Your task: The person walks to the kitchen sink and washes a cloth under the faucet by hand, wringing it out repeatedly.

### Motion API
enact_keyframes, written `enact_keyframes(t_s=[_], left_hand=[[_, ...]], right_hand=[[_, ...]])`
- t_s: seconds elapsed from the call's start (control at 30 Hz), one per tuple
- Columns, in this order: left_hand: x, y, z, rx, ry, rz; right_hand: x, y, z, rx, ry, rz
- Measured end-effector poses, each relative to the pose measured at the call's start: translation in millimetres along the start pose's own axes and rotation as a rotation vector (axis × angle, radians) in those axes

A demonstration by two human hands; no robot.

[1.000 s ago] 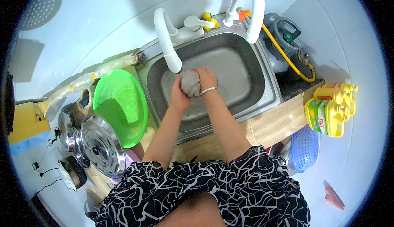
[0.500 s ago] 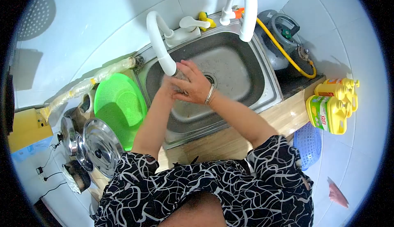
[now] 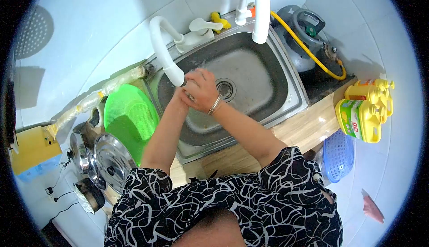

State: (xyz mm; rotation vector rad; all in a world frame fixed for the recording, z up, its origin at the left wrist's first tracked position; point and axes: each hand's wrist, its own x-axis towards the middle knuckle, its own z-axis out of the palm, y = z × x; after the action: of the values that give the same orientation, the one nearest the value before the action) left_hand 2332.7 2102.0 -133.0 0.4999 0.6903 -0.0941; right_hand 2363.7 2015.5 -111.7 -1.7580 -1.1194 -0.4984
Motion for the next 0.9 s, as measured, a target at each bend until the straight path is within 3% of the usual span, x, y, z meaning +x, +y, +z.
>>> enact_keyframes(t_s=[0.23, 0.33, 0.37, 0.4, 0.43, 0.47, 0.53, 0.57, 0.63, 0.73, 0.77, 0.8, 0.87, 0.9], left_hand=[[11.1, -10.9, -12.5, -0.048, -0.072, 0.173], [18.8, -16.4, -15.8, -0.064, -0.2, 0.296], [19.3, -18.0, -17.5, -0.033, -0.144, 0.311], [15.0, -17.5, -13.4, -0.004, -0.081, 0.334], [-0.7, -12.6, 3.7, 0.111, 0.176, 0.277], [-4.7, -12.8, 8.1, 0.109, 0.174, 0.278], [-8.9, -13.5, 13.3, 0.175, 0.228, 0.309], [-9.8, -14.7, 12.4, 0.172, 0.227, 0.31], [-7.8, -17.1, 8.8, 0.115, 0.209, 0.309], [-2.0, -21.2, -11.2, -0.025, 0.124, 0.232], [-1.4, -22.3, -18.5, -0.03, 0.123, 0.237], [-2.0, -22.3, -25.0, 0.005, 0.193, 0.195], [0.5, -27.3, -38.5, 0.032, 0.263, 0.16], [0.3, -29.7, -41.2, 0.04, 0.271, 0.116]], right_hand=[[-1.4, -2.5, 14.5, 0.034, 0.119, 0.286], [0.8, -3.9, 15.2, 0.063, 0.1, 0.42], [2.2, -4.6, 15.4, 0.064, 0.099, 0.419], [4.4, -4.8, 15.9, 0.143, 0.09, 0.565], [5.5, -4.6, 16.4, 0.224, 0.081, 0.712], [6.3, -4.3, 16.4, 0.222, 0.08, 0.71], [8.3, -2.5, 16.3, 0.455, 0.092, 1.069], [9.7, 1.2, 14.6, 0.454, 0.09, 1.067], [14.2, 12.4, 6.2, 0.65, -0.099, 1.413], [14.0, 17.7, -0.7, 0.595, -0.03, 1.284], [5.8, 29.4, -2.7, 0.376, -0.212, 1.167], [4.9, 29.9, -9.2, 0.377, -0.219, 1.16], [2.6, 26.9, -19.4, -0.104, -0.461, 0.909], [4.9, 24.4, -23.0, -0.223, -0.612, 0.896]])
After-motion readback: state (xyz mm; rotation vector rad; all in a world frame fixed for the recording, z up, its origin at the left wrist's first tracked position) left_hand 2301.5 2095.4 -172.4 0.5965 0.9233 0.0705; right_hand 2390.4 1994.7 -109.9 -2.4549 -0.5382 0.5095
